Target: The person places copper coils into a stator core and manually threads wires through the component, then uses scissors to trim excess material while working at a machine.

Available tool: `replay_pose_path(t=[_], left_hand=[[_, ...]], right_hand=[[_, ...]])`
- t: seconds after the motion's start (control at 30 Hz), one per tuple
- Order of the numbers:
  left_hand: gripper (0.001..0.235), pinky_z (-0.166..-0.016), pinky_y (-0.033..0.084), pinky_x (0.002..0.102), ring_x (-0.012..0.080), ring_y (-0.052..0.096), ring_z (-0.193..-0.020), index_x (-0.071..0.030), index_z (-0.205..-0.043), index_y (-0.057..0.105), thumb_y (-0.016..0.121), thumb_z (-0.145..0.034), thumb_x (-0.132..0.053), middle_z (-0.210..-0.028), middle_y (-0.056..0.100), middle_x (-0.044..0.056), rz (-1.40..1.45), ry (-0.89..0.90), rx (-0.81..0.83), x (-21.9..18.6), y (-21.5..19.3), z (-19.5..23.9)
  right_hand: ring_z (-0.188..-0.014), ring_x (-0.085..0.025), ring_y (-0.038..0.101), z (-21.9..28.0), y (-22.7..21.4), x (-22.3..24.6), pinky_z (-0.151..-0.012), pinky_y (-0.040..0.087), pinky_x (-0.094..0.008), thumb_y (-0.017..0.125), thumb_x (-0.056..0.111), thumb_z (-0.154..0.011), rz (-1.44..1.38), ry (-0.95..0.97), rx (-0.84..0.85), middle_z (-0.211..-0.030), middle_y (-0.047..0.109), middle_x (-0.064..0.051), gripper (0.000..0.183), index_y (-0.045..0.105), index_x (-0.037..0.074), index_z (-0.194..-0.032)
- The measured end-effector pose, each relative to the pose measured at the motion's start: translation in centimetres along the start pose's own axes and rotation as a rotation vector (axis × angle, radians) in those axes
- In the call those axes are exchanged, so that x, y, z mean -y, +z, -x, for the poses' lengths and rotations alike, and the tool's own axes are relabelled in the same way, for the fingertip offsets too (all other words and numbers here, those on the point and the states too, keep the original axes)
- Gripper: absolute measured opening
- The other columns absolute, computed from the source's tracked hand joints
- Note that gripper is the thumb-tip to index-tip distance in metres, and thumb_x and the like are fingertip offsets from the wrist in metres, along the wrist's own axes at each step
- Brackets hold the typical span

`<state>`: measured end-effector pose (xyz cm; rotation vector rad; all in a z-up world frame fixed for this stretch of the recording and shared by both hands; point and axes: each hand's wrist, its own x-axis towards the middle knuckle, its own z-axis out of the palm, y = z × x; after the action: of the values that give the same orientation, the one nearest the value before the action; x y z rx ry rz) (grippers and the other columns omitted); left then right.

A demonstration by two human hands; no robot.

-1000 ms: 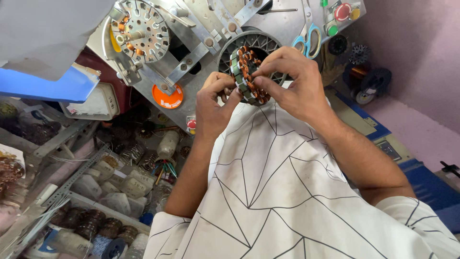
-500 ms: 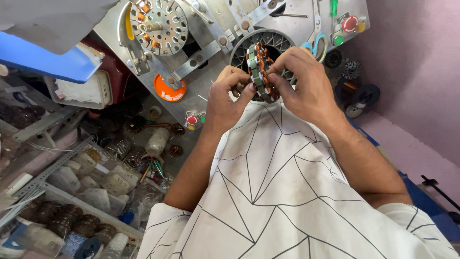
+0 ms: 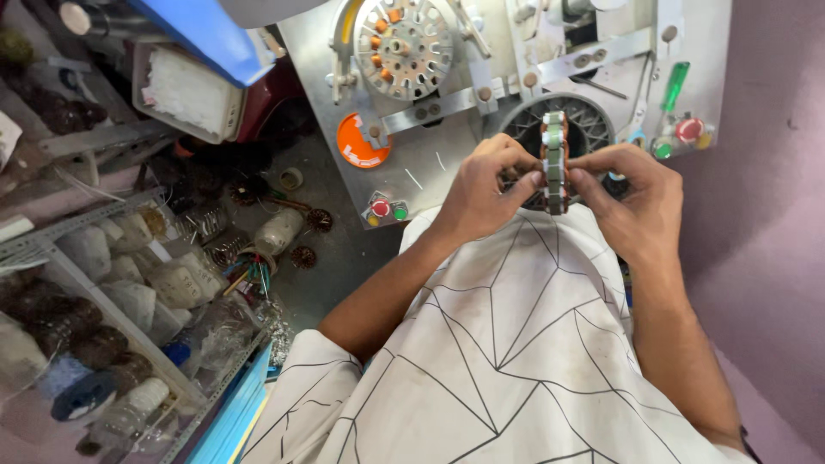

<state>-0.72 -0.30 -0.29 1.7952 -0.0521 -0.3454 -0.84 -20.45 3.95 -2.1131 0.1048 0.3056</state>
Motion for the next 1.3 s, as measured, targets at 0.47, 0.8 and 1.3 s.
replay_pose_path(t=[0.47,0.8,1.3], left_hand=[[0.030,-0.094,0.045,0.043,0.0276,0.056,-0.107,-0.006,-0.105,0.072,0.078,-0.082,-0.024,-0.105,0.063,0.010,-0.475,0.532,-0.059,-6.5,0.6,-0.6],[0.013,-0.077,0.053,0.043,0.0291,0.069,-0.089,-0.008,-0.089,0.070,0.072,-0.077,-0.012,-0.093,0.066,0.011,-0.643,0.578,0.220,-6.8,5.3,-4.6],[0.045,-0.093,0.053,0.042,0.0267,0.061,-0.105,-0.003,-0.113,0.065,0.080,-0.074,-0.017,-0.111,0.060,0.009,-0.349,0.506,0.000,-5.0,2.7,-3.2]], right_hand=[[-0.087,-0.022,0.071,2.6,-4.8,2.6,-0.065,0.055,-0.032,0.074,-0.002,-0.095,0.461,-0.079,-0.031,-0.102,0.072,-0.011,0.008,0.073,-0.002,-0.103],[-0.086,-0.022,0.070,3.8,-6.2,0.5,-0.069,0.056,-0.029,0.067,-0.011,-0.105,0.544,-0.313,-0.276,-0.099,0.065,-0.014,0.010,0.060,-0.005,-0.101],[-0.097,-0.019,0.070,1.3,-1.3,-5.8,-0.086,0.059,-0.030,0.059,-0.011,-0.103,-0.908,0.059,0.052,-0.112,0.068,-0.013,0.013,0.065,-0.004,-0.113]])
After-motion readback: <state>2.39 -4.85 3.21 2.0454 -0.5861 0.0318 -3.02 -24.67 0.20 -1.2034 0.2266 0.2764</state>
